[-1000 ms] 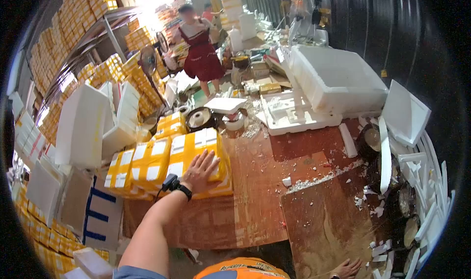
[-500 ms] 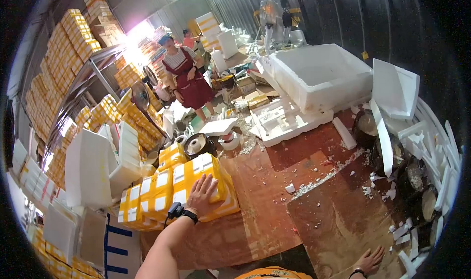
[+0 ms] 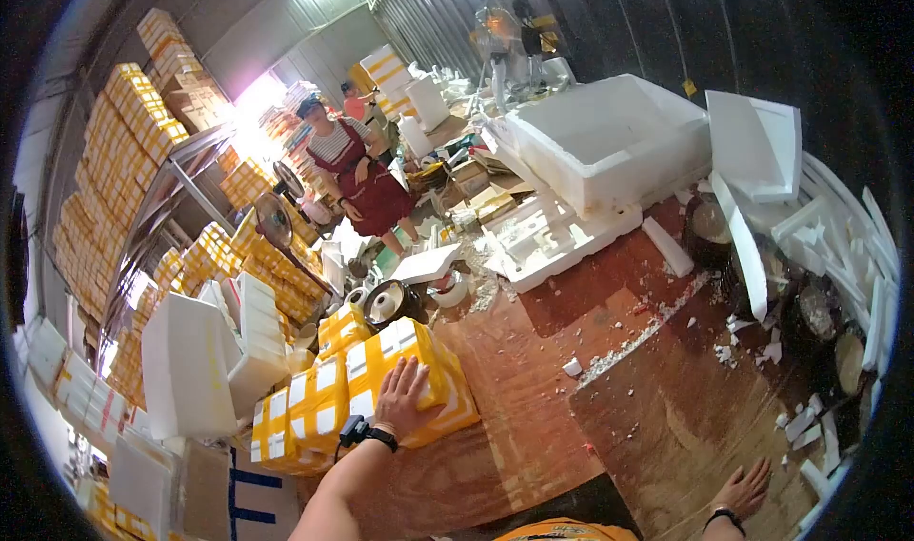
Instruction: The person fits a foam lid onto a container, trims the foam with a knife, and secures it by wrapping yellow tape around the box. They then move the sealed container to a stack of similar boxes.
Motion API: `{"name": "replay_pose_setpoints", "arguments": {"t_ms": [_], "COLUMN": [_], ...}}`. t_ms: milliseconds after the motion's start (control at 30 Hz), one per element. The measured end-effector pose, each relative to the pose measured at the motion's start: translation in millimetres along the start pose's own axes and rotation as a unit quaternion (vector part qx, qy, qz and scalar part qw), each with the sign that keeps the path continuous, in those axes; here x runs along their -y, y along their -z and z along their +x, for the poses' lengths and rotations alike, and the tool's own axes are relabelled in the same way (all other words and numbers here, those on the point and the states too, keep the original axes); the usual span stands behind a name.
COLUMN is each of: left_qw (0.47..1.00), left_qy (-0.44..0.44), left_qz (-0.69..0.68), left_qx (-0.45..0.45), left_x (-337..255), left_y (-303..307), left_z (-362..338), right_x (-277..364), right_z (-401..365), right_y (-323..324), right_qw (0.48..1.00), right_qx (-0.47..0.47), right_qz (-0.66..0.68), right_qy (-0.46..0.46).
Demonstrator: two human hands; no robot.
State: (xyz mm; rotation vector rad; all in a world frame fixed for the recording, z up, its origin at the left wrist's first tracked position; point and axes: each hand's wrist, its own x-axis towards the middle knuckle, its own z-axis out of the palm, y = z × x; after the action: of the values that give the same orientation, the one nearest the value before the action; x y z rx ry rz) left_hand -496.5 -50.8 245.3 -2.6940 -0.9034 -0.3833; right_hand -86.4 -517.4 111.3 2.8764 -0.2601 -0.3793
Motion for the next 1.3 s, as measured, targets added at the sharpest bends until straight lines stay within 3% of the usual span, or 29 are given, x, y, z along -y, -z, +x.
{"name": "replay_pose_setpoints", "arguments": {"t_ms": [100, 167, 433, 500, 833, 1300], "left_qw": [1.0, 1.0, 1.0, 1.0, 1.0, 1.0], "left_qy": [-0.001, -0.001, 0.004, 0.002, 0.005, 0.008], "left_qz": [0.006, 0.011, 0.008, 0.013, 0.001, 0.001], "left_qx": [-0.002, -0.002, -0.006, -0.004, -0.01, 0.005], "left_x": [-1, -1, -1, -1, -4, -4], "left_y": [0, -1, -3, -3, -1, 1], "left_z": [0, 1, 1, 1, 2, 2], "right_x": [3, 0, 0, -4, -5, -12], "right_z": [-6, 9, -6, 9, -3, 21], "right_y": [17, -4, 20, -8, 15, -32], "right_qw": [0.998, 1.0, 0.998, 1.0, 0.999, 0.998], "right_qx": [0.062, 0.023, 0.061, 0.004, 0.042, -0.047], "right_qz": [-0.01, -0.021, -0.022, -0.018, -0.009, 0.014], "right_qy": [-0.01, 0.002, 0.008, 0.023, 0.027, 0.044]}}
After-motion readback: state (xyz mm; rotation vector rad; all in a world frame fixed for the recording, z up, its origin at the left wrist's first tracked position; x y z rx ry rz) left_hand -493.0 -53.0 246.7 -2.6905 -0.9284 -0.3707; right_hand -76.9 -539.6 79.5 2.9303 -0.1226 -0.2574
